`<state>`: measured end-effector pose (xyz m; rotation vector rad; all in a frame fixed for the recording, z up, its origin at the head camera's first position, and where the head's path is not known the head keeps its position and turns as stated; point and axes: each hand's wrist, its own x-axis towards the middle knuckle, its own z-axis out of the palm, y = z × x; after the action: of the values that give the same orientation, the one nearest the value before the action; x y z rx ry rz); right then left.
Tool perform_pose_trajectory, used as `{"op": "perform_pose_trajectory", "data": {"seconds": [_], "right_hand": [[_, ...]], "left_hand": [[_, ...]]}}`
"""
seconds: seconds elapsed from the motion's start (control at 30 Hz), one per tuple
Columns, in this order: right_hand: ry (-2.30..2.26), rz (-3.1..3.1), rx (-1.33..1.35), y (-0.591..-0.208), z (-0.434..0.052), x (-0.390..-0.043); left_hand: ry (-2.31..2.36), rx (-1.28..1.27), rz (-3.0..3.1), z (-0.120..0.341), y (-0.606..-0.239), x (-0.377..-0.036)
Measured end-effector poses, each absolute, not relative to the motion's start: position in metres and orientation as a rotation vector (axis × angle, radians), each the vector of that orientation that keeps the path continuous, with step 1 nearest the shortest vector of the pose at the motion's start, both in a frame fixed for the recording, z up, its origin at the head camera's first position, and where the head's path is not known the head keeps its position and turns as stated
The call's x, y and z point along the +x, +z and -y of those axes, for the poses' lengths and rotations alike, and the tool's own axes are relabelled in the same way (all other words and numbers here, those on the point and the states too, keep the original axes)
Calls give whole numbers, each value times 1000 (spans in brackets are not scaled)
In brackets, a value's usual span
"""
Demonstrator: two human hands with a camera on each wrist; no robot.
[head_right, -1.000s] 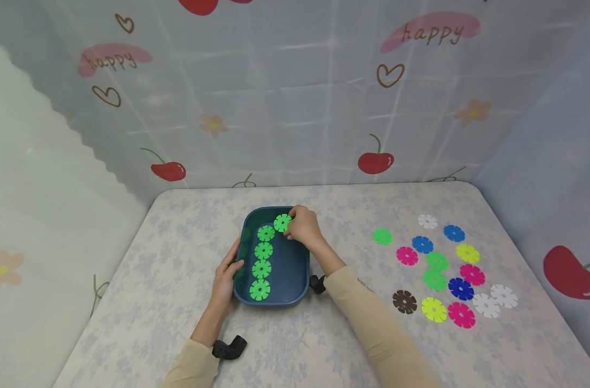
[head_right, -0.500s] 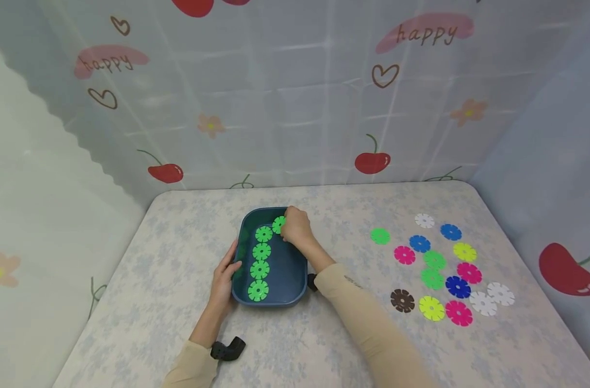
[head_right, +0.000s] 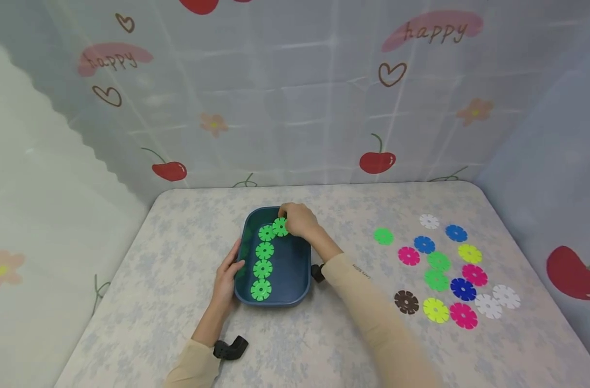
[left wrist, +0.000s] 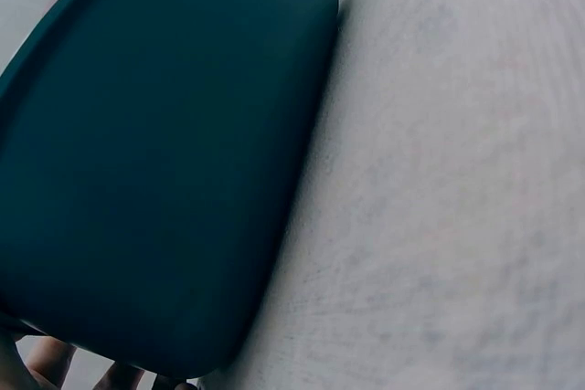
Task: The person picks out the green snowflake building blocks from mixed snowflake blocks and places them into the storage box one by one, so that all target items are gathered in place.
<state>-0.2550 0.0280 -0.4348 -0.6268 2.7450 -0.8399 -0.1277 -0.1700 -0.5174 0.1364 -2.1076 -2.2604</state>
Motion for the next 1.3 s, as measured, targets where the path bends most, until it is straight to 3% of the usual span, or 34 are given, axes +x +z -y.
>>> {"op": "perform_pose_trajectory", "data": {"seconds": [0.2, 0.33, 1.3], "right_hand": [[-748, -2484, -1018, -425, -46, -247], [-726, -2349, -1122, -421, -51, -237], [-580, -2098, -1143, -452, -30, -210]], "left_hand": [[-2251, 107, 2120, 169, -515, -131], [-2250, 91, 2116, 169, -512, -135], [-2280, 87, 2091, 172, -519, -128]]}}
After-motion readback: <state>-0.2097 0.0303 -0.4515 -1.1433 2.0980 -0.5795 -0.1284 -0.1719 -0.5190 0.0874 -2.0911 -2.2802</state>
